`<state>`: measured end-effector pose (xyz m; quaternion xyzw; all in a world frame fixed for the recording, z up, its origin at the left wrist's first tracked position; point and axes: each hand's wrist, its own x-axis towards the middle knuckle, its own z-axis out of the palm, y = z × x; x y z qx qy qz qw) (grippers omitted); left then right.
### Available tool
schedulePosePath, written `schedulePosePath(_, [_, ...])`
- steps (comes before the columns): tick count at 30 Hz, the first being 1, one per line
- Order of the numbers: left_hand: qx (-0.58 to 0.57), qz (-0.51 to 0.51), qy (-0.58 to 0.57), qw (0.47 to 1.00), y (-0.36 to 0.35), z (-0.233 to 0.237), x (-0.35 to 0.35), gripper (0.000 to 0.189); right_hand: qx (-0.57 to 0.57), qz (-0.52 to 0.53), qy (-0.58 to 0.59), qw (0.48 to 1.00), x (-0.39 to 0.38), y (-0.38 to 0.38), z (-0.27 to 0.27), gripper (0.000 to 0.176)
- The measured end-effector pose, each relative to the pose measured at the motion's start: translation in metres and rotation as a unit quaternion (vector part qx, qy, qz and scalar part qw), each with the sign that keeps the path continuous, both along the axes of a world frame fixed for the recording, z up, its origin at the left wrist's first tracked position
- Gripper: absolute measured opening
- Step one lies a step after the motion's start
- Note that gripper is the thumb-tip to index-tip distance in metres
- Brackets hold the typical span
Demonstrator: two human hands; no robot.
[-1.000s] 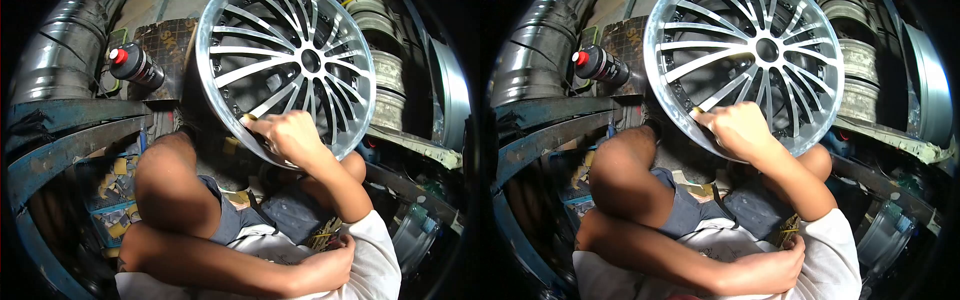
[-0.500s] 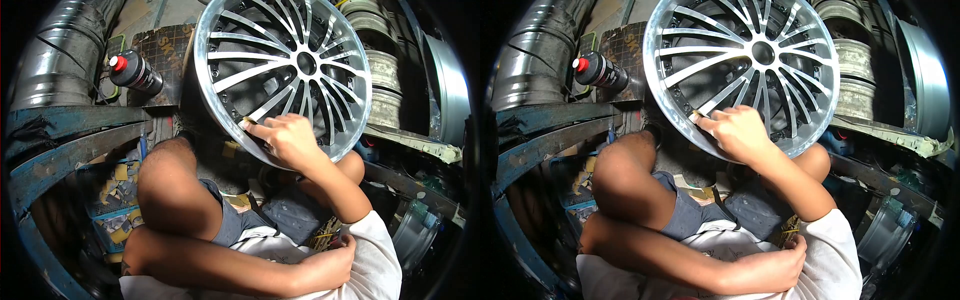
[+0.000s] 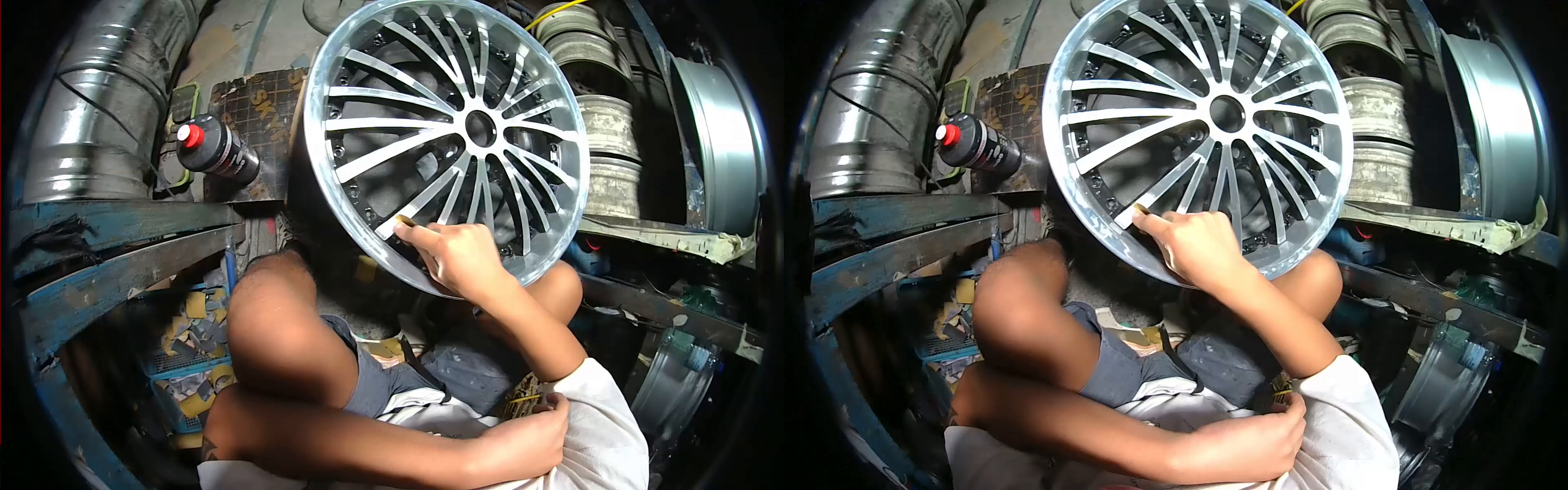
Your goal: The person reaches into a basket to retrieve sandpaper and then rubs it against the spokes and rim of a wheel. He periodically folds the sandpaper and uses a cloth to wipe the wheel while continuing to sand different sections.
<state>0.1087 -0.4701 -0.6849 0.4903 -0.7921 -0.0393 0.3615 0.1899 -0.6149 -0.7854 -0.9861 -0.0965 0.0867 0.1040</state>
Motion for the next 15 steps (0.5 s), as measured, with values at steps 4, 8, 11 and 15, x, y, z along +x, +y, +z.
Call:
schedulePosePath(4, [0.002, -0.002, 0.017, 1.0, 0.001, -0.005, 0.0, 0.024, 0.018, -0.013, -0.021, 1.0, 0.002, 0.001, -0.004, 0.038])
schedulePosePath(8, [0.007, -0.004, 0.033, 0.999, 0.01, -0.013, 0.004, 0.024, 0.032, -0.015, -0.011, 0.999, 0.004, -0.005, 0.002, 0.033])
schedulePosePath(11, [0.008, -0.004, 0.045, 0.999, 0.011, -0.018, 0.006, 0.024, 0.083, -0.02, -0.02, 0.996, 0.008, -0.006, 0.004, 0.029])
schedulePosePath(15, [0.009, -0.001, 0.051, 0.999, 0.01, -0.022, 0.005, 0.023, 0.023, -0.018, 0.088, 0.996, 0.004, -0.022, 0.014, 0.024])
